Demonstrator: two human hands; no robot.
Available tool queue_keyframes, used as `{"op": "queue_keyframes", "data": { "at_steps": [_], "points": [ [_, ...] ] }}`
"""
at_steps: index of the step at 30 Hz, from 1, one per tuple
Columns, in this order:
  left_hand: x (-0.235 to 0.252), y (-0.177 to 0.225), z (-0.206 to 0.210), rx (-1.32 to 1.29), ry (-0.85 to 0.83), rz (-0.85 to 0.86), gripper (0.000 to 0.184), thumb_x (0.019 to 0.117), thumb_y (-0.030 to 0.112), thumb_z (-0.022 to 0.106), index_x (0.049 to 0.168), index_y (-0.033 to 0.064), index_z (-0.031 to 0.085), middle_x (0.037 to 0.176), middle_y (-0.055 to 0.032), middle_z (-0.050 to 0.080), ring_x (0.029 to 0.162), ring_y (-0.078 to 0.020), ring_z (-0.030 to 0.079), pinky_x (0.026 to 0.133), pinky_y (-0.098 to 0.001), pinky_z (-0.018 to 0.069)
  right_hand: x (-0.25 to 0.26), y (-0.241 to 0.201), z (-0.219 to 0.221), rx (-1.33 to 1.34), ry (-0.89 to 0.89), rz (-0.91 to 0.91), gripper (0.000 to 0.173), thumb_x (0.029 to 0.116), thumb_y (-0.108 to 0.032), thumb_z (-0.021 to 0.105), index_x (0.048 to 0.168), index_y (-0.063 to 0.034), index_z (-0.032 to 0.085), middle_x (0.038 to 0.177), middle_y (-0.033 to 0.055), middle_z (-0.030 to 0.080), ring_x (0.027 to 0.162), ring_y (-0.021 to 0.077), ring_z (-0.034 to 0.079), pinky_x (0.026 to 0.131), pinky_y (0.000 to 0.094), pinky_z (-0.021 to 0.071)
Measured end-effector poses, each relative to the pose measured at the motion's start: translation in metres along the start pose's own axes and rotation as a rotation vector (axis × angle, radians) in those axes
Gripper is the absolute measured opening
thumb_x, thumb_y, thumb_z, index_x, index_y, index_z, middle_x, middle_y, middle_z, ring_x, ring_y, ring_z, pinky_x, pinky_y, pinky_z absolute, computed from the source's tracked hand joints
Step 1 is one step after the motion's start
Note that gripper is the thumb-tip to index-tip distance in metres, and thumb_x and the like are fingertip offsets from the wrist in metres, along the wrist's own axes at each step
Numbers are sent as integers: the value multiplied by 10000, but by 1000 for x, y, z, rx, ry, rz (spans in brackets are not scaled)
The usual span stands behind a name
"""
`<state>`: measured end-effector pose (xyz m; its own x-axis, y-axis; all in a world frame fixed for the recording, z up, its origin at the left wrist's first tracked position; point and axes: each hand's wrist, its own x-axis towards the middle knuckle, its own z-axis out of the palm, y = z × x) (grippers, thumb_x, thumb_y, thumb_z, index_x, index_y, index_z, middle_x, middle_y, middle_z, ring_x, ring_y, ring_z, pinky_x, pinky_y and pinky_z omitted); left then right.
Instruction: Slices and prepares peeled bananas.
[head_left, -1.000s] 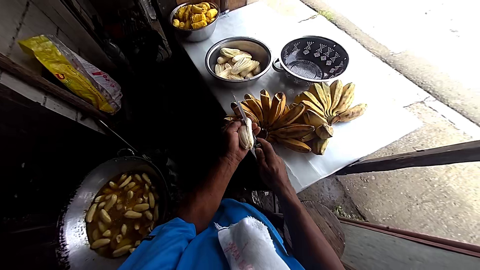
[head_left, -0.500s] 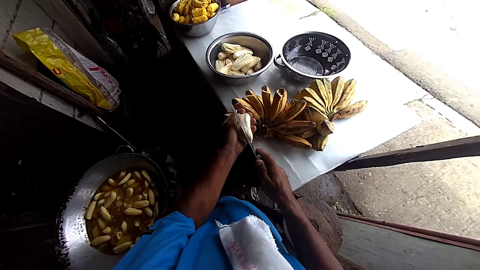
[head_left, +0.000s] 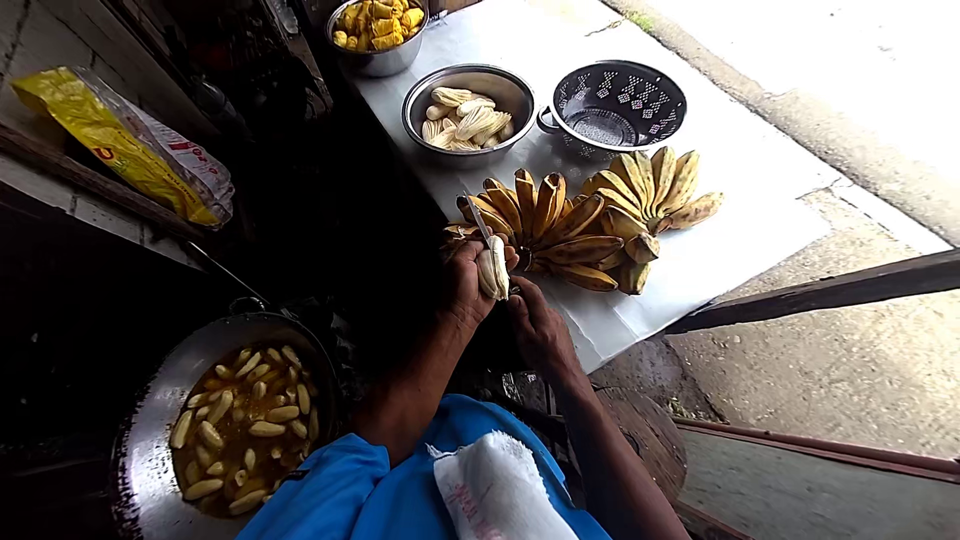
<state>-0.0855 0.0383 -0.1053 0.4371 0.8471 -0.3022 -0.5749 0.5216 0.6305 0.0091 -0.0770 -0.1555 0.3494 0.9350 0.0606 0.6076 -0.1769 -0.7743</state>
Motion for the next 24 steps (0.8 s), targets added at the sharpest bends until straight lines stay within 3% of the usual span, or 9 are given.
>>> {"op": "queue_keyframes", "data": {
  "at_steps": [2, 4, 6, 9, 12, 14, 19, 24],
  "points": [
    [12, 2, -1, -64, -17, 7, 298, 1074, 162, 283, 1210, 52, 525, 1013, -124, 653, 852, -231, 688, 801, -409, 600, -5, -2, -1, 22, -8, 8, 448, 1104, -443, 341, 1465, -243, 515, 829, 58, 660, 710, 215, 648, 683, 485, 548],
    [23, 10, -5, -115, -29, 1, 281, 1085, 193, 282, 1147, 80, 532, 952, -97, 650, 823, -218, 689, 767, -396, 607, -26, 1, -1, 58, -36, -25, 462, 1102, -417, 350, 1459, -186, 530, 826, 41, 665, 678, 168, 637, 659, 426, 556],
    [29, 19, -9, -107, 10, 8, 282, 1088, 196, 280, 1215, 79, 503, 984, -107, 650, 818, -213, 695, 732, -365, 610, -52, 2, -3, 108, -54, -78, 479, 1107, -400, 357, 1441, -113, 546, 845, 28, 672, 648, 120, 620, 615, 358, 557],
    [33, 28, -10, -81, 73, 25, 301, 1086, 179, 304, 1272, 50, 502, 988, -119, 652, 774, -201, 687, 655, -321, 599, -78, -1, -4, 154, -78, -87, 522, 1105, -458, 343, 1444, -118, 548, 849, -5, 663, 633, 77, 596, 585, 310, 548],
    [32, 24, -7, -67, 90, 10, 300, 1091, 179, 304, 1270, 53, 509, 995, -128, 651, 790, -205, 686, 655, -318, 591, -70, -1, -1, 118, -62, -88, 518, 1106, -450, 336, 1442, -119, 549, 850, 5, 671, 649, 92, 610, 604, 328, 552],
    [29, 13, -5, -61, 58, -6, 298, 1106, 217, 278, 1208, 80, 522, 967, -107, 662, 796, -201, 693, 649, -319, 587, -48, -2, -1, 81, -42, -78, 500, 1103, -441, 338, 1433, -135, 556, 799, 16, 657, 643, 124, 615, 610, 369, 547],
    [14, -5, 2, -82, 8, -60, 284, 1099, 220, 284, 1168, 96, 531, 972, -101, 652, 768, -199, 671, 622, -317, 569, -16, -5, -5, 51, -44, -10, 462, 1102, -461, 332, 1455, -226, 517, 774, 27, 625, 674, 179, 626, 668, 448, 547],
    [19, 6, -5, -119, 16, 15, 251, 1072, 168, 301, 1113, 85, 534, 920, -93, 650, 773, -203, 677, 668, -349, 589, -47, 7, 1, 43, -46, -30, 482, 1106, -411, 336, 1431, -131, 557, 847, 39, 682, 666, 149, 637, 626, 394, 556]
  ]
}}
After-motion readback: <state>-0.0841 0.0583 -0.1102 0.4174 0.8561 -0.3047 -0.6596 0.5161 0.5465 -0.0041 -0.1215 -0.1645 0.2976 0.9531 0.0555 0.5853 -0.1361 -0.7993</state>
